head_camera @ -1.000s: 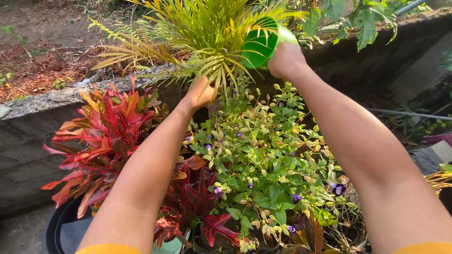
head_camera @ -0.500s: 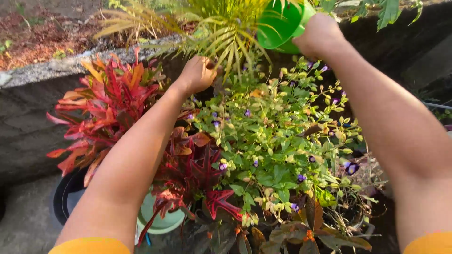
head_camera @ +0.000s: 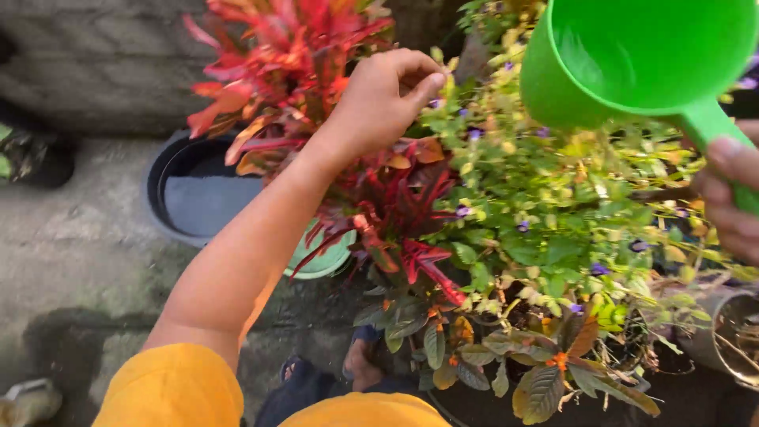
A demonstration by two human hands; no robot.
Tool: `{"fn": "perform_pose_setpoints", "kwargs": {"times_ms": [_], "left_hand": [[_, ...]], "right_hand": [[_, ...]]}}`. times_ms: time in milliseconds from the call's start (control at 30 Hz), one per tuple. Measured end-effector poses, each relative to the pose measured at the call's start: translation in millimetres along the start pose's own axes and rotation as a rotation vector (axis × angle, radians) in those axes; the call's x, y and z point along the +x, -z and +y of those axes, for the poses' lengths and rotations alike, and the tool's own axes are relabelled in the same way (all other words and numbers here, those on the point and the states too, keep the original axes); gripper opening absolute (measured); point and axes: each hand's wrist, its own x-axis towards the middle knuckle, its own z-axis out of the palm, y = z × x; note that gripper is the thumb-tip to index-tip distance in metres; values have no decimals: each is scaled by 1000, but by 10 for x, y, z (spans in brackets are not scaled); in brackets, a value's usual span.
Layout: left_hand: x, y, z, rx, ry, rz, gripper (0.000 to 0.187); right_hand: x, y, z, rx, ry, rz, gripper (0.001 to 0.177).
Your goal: Watering various potted and garden plants using a plastic scoop and a bucket of water.
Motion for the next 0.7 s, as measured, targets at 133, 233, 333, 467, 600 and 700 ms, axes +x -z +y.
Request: {"fn": "perform_pose_setpoints", "kwargs": {"times_ms": [133, 233, 333, 467, 600, 700], "left_hand": [[-735, 468, 227, -127, 45, 73, 25], [-1434, 750, 143, -143, 154, 125, 25], [-2166, 990, -62, -134, 363, 215, 22], [-3169, 1177, -541, -187, 694, 306, 23], [-4116, 1102, -1279, -250, 815, 431, 22], [-4623, 961, -1771, -189, 970, 445, 25]], "right_hand": [[-555, -989, -289, 96, 58, -30, 43], [-831, -1814, -495, 108, 23, -51, 38], [-885, -2582, -423, 109, 15, -197, 35], [-913, -3874, -227, 469, -125, -331, 24], [-753, -4992, 298, 782, -61, -496, 22], [-602, -5640, 612, 827, -257, -576, 24]]}}
